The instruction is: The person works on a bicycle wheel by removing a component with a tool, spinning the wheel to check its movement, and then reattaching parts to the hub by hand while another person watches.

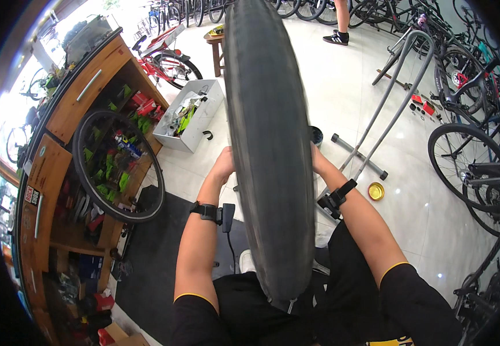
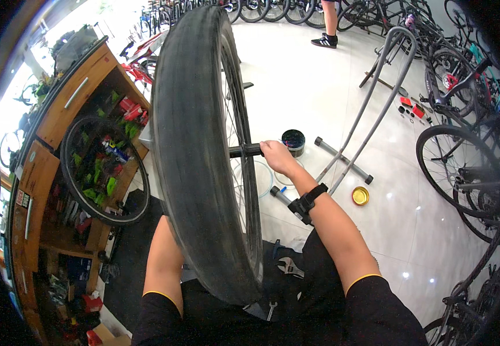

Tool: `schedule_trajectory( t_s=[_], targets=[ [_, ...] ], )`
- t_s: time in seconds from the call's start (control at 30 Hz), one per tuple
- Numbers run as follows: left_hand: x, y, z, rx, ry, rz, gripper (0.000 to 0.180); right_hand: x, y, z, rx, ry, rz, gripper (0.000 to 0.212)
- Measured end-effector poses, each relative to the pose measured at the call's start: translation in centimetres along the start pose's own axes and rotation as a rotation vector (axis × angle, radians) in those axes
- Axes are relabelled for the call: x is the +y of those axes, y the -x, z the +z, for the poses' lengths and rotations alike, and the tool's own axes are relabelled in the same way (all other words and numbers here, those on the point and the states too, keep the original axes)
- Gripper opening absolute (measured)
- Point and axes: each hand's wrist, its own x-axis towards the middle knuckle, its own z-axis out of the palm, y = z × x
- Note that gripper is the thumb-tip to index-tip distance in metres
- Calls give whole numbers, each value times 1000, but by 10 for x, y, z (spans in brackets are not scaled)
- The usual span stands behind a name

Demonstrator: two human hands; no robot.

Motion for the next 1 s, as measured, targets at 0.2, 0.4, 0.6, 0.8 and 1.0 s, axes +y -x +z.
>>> schedule_trajectory(
  t_s=[0.2, 0.4, 0.6, 0.8, 1.0],
  targets=[
    [1, -5, -1, -119, -148, 281, 35, 21, -4, -3, 72, 112, -122, 41],
    [5, -12, 1, -33, -178, 161, 26, 7, 6, -10, 23, 101, -16, 38],
    [6, -15, 2, -32, -200, 161, 25, -5, 9, -26, 22, 104, -61, 38],
    [-7, -22, -7, -30, -150, 185, 29, -20, 13, -31, -33, 49, 10, 36],
    [-8, -13, -3, -40, -178, 235, 29, -13, 13, -38, -84, 20, 72, 33]
  ],
)
